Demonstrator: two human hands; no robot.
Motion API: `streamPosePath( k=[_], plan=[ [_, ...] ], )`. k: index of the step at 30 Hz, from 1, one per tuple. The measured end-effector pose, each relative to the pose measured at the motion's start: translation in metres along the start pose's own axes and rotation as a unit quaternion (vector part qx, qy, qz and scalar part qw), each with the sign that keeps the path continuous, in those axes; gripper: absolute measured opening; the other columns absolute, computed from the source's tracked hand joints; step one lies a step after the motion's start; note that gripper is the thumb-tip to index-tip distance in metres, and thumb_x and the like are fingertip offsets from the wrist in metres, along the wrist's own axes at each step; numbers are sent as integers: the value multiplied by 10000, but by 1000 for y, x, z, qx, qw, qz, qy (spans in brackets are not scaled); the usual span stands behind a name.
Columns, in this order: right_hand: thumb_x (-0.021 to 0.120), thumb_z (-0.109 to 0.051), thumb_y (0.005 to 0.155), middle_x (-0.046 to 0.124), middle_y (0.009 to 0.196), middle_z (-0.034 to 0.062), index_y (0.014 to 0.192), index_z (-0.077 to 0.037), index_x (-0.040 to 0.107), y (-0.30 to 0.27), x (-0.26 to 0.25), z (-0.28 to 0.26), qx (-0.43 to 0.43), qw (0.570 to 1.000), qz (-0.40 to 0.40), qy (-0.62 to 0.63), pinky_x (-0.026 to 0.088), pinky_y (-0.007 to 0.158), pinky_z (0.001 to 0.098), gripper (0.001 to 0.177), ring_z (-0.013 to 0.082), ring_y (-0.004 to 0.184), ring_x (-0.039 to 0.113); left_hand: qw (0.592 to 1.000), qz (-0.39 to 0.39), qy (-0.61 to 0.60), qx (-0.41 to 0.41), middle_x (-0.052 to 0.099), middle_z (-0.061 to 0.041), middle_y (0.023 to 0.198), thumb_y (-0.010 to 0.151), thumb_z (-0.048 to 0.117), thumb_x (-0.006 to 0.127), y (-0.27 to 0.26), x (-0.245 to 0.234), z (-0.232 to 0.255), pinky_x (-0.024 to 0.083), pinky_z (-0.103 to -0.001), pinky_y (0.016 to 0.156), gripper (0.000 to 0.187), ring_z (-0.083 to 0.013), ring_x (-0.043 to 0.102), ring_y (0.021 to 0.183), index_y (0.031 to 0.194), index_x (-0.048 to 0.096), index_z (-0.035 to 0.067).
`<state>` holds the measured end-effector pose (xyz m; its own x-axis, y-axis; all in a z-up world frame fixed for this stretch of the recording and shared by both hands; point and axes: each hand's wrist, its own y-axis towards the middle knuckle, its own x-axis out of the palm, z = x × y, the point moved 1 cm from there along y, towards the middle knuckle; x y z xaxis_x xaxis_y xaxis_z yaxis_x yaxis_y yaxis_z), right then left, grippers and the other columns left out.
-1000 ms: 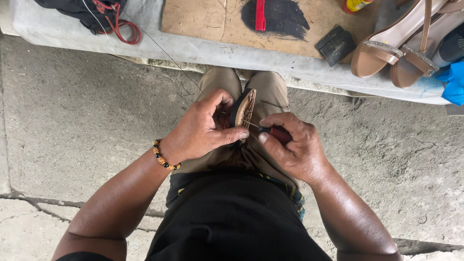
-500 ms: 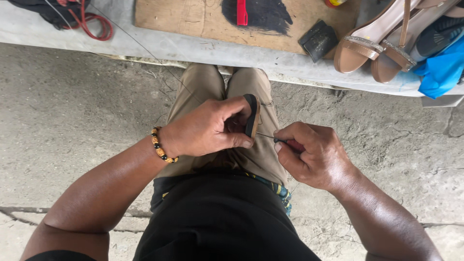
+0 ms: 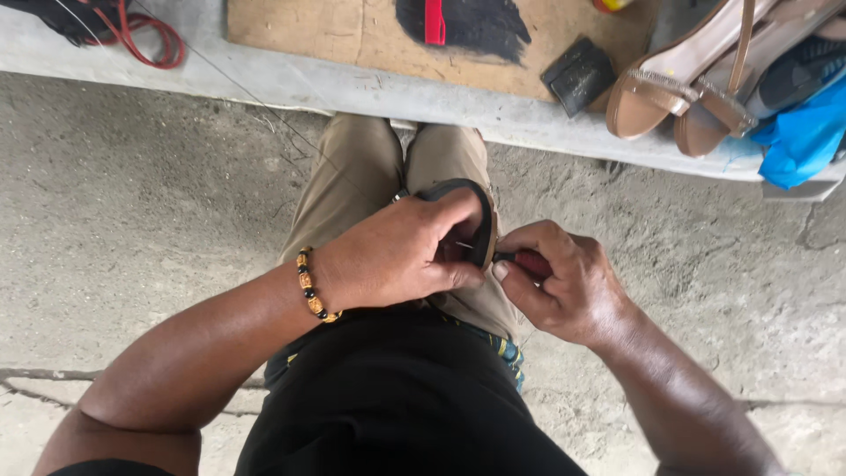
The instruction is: The person sits on the ground and sews the sole of a black slip-on shoe using a needle and thread. They repeatedly push the needle through the sole and pull the thread to secure the stitching.
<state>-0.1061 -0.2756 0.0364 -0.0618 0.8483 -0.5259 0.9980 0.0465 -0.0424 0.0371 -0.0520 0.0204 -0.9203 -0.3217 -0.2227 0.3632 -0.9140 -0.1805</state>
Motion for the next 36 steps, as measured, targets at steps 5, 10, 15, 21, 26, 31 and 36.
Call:
streamPosePath(
  k=[5, 10, 15, 21, 26, 31, 36],
  plan=[
    [795, -222, 1060, 859, 1006, 180, 1379, -80, 660, -2, -6, -9, 100, 992, 9, -71, 718, 764, 542, 374, 403, 908, 860, 980, 66, 188, 2, 861, -194, 953, 1087, 155, 780, -25, -33, 10, 660, -492, 692, 105, -432, 844, 836, 1161, 724, 104],
    [623, -246, 1136, 808, 1136, 98, 1310, -86, 713, 1, -6, -19, 16, 981, -56, -184, 599, 782, 464, 253, 322, 915, 775, 995, 56, 13, 85, 658, -111, 1470, 1085, 125, 735, -52, -40, 17, 561, -416, 1124, 28, -257, 665, 1281, 1101, 735, 103],
    [543, -262, 1132, 809, 990, 122, 1233, -97, 697, 15, -7, -30, 105, 979, -119, -129, 571, 791, 474, 247, 346, 835, 759, 901, -38, -426, 72, 703, -176, 1313, 1176, 93, 652, -55, -17, 27, 689, -321, 904, 90, -278, 822, 1118, 1212, 711, 34],
    [536, -410, 1179, 802, 1185, 104, 1364, -103, 670, 15, 0, -34, 64, 979, -134, -141, 589, 938, 470, 383, 348, 1048, 766, 958, 179, 191, 122, 660, -77, 1016, 999, -60, 771, -38, 7, 15, 540, -454, 756, 291, -271, 675, 847, 1145, 566, 86],
    [733, -418, 1145, 796, 943, 179, 1244, -102, 768, 9, 14, -19, 41, 980, -18, -193, 675, 783, 586, 332, 461, 968, 813, 969, 153, 175, 86, 695, -151, 921, 1013, -6, 757, -35, 13, 11, 641, -508, 652, 244, -448, 787, 837, 1199, 626, 78],
    [795, -653, 1076, 721, 722, 52, 983, -189, 771, -1, 22, -11, 84, 953, 82, -280, 615, 641, 453, 474, 332, 748, 783, 966, 179, 174, 67, 647, -105, 895, 1022, 41, 769, -27, 15, 2, 634, -475, 648, 215, -387, 766, 823, 1143, 605, 110],
    [859, -756, 1016, 698, 646, 91, 887, -125, 770, -3, 31, -7, 146, 944, 144, -257, 552, 536, 395, 650, 311, 620, 746, 969, 197, 135, 70, 679, -58, 911, 1012, 22, 804, -26, 4, 10, 648, -393, 667, 190, -314, 789, 829, 1077, 655, 122]
  ],
)
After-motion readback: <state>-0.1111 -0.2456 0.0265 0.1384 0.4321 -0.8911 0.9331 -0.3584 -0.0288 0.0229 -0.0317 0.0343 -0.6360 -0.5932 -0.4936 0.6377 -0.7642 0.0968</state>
